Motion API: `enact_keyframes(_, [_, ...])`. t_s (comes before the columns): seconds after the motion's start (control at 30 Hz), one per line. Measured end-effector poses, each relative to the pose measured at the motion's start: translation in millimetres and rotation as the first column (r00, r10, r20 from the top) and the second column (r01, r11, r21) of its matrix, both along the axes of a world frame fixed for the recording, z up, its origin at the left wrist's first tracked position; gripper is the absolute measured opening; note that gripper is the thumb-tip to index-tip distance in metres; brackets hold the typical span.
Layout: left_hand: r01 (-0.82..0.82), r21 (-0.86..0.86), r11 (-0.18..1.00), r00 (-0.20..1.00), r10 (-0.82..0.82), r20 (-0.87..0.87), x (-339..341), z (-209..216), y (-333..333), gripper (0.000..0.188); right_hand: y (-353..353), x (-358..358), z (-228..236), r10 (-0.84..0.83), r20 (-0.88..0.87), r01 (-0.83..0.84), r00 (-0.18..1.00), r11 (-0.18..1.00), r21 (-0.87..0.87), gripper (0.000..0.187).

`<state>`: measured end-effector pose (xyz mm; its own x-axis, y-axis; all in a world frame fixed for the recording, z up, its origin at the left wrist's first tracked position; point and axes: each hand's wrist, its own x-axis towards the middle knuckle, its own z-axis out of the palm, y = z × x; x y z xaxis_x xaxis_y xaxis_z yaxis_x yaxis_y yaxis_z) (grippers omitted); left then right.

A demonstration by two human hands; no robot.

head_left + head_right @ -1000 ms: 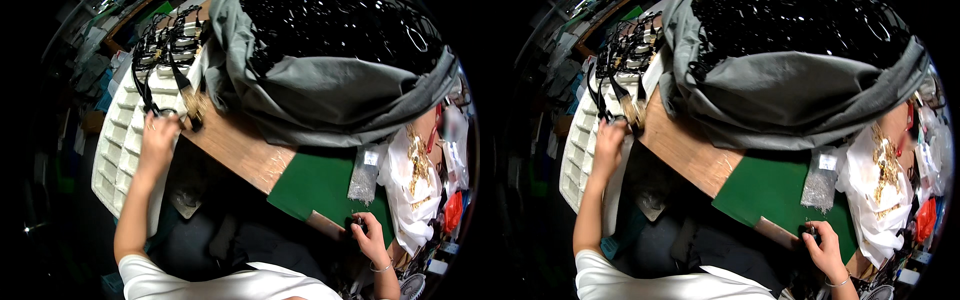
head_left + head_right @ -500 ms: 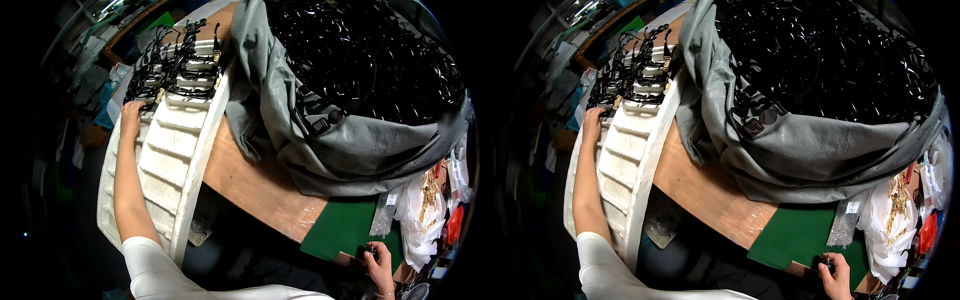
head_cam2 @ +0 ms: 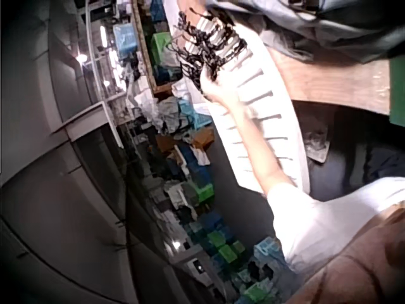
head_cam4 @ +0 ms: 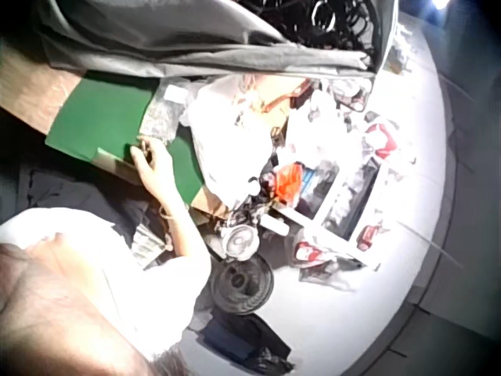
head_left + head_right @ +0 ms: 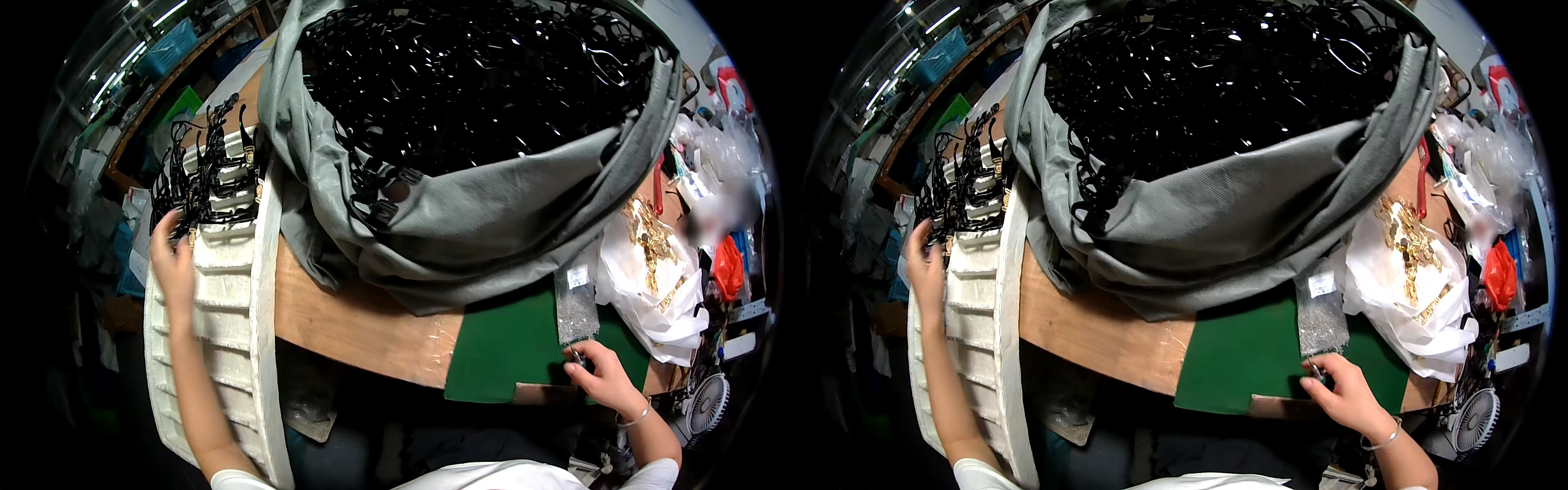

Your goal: The person repeatedly picks up black-framed glasses and uses a screwdriver to tighten screws on the temples. They place the glasses on a green mat, adjust the frame, and continue the screwing process throughout the clip.

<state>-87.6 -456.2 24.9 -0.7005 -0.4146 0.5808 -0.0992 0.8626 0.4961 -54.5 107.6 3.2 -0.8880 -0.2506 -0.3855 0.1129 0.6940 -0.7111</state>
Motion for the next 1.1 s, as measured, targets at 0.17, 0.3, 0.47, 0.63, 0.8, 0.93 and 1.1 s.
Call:
enact_keyframes(0.17, [0.469, 0.038, 0.882, 0.87, -0.469, 0.15, -75, 42, 184, 0.038, -5, -7, 7, 0.227, -0.213, -0.254, 0.95, 0.961, -0.11, 0.024])
enact_keyframes(0.3, [0.229, 0.304, 0.925, 0.907, -0.316, 0.277, -107, 23, 148, 0.04, 38, 7, 12, 0.234, -0.135, -0.254, 0.963, 0.955, -0.154, 0.026])
enact_keyframes(0.47, [0.074, 0.255, 0.964, 0.929, -0.159, 0.333, -129, 5, 138, 0.042, 83, 14, -7, -0.192, 0.116, 0.217, 0.974, 0.94, -0.262, 0.019])
enact_keyframes(0.63, [0.029, -0.16, 0.987, 0.955, 0.019, 0.295, -176, 32, 154, 0.036, 71, 8, -20, 0.045, 0.02, -0.038, 0.999, 0.966, -0.258, 0.024])
enact_keyframes(0.8, [-0.217, -0.381, 0.899, 0.733, 0.408, 0.544, -218, -2, 170, 0.039, 79, 8, -10, 0.128, -0.185, -0.167, 0.974, 0.962, -0.216, 0.025])
enact_keyframes(0.93, [-0.163, -0.494, 0.854, 0.878, 0.354, 0.323, -233, 4, 154, 0.047, 108, 13, -21, 0.076, -0.242, -0.111, 0.967, 0.985, -0.132, 0.024])
enact_keyframes(1.1, [0.342, 0.303, 0.89, 0.904, -0.223, -0.365, -217, 109, 78, 0.031, 112, 2, -14, 0.046, -0.223, -0.104, 0.974, 0.962, -0.254, 0.024])
